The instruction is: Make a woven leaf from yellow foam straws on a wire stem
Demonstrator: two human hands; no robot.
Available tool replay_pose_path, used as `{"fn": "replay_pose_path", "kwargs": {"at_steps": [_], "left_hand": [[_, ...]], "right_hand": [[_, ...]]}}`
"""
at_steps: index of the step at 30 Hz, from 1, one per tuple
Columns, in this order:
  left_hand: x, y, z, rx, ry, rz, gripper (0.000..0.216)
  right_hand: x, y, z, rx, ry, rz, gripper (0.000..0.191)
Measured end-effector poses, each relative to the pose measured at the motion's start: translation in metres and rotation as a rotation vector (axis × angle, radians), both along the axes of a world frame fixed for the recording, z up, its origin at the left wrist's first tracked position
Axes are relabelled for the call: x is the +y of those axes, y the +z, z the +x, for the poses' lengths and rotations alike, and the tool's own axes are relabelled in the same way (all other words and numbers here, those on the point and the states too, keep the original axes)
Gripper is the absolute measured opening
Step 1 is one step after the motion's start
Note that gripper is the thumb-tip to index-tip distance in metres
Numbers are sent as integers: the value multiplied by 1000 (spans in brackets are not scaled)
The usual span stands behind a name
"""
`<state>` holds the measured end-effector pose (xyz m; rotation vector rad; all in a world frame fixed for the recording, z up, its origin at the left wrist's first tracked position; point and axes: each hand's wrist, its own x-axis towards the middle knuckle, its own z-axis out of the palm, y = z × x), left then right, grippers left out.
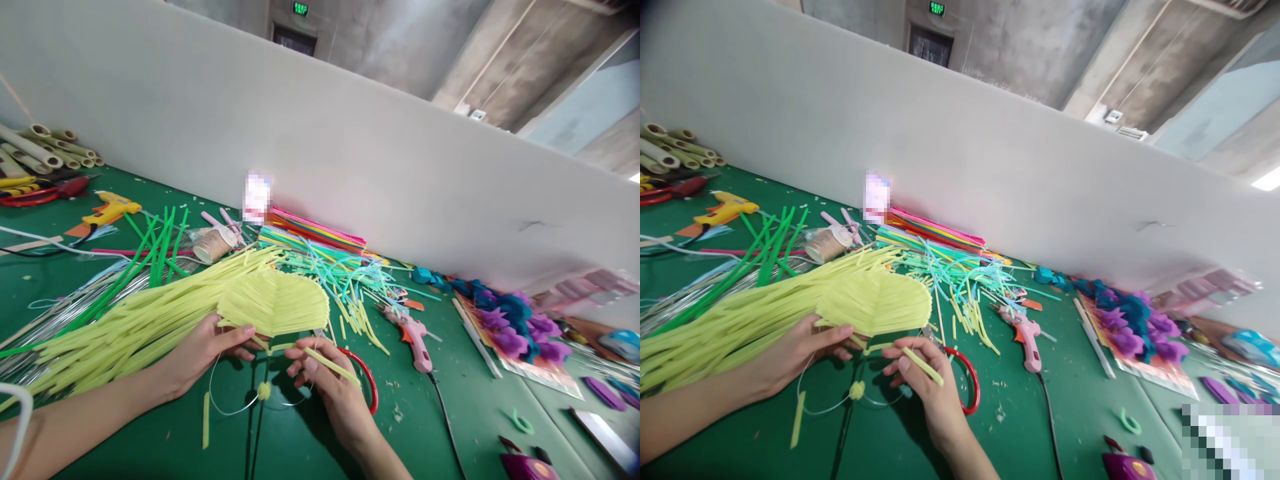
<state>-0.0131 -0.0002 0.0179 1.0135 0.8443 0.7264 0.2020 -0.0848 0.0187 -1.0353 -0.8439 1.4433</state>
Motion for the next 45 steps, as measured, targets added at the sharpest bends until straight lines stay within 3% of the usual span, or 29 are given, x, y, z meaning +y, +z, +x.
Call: {"fn": "replay_pose_path", "kwargs": {"at_steps": [8,18,26,37,45], "left_hand": [[0,-4,-1,-7,-10,0,36],[0,0,0,-13,5,-22,35],[0,-2,0,-3,-12,-5,37],[1,-5,0,25,-79,43,32],[2,-9,0,20,-57,31,33]], "right_hand": [[2,-1,-3,27,-73,-48,50],[3,-2,-4,33,-121,-64,49],[4,-4,-2,-67,-68,-87,38],[6,-3,3,94,-98,-135,41],[5,-3,-1,-7,-36,-126,44]]}}
